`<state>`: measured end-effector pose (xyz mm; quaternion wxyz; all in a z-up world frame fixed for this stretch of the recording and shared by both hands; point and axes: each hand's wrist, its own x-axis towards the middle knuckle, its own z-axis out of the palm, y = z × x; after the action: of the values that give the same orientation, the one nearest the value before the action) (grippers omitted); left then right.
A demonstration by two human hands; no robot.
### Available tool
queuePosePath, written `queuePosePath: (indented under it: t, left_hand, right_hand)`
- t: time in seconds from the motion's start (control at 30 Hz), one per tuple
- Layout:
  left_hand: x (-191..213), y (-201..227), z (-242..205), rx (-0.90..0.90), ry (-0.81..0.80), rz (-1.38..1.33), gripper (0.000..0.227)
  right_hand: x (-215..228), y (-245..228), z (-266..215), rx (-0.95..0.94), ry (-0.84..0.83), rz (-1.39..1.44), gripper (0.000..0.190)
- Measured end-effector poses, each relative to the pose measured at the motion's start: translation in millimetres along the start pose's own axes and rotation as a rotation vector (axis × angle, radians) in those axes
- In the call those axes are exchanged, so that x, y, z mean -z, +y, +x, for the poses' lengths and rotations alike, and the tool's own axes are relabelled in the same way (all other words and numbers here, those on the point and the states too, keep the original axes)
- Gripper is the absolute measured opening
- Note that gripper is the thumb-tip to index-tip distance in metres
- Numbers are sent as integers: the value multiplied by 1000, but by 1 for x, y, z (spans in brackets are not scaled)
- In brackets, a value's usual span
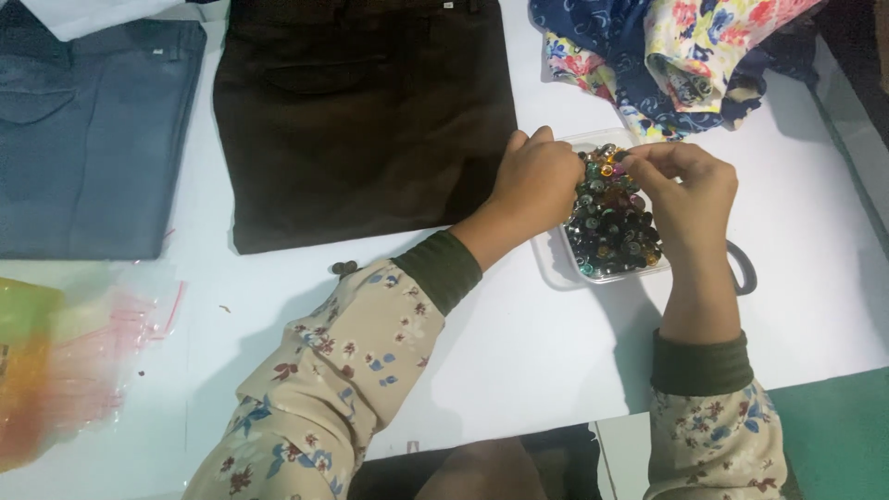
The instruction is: Sorting small black buttons from a container and placing them into small plastic bags
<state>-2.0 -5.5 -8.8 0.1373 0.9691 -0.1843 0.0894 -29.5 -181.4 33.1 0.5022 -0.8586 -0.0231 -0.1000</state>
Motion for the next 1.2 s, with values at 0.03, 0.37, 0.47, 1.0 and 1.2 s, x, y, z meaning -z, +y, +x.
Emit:
queuePosePath:
  t: [0.03,0.37,0.47,1.0,1.2]
  left_hand:
    - [0,1,3,-1,1,-1,20]
    - [-3,-2,6,-25,65,-158,5]
    - [24,-5,-5,-40,144,-277,10]
    - [132,-91,-267,254,268,-231,24]
    - [114,-97,-308,383,156,-231,26]
  right_hand:
    - [-1,3,2,0,1,-1,1]
    - [-3,9,0,59,10,13,13]
    - [-7,18,2,113,21,47,12]
    - [-140,-87,-115,237,-601,201,9]
    - [-167,-100,-137,197,-761,16,9]
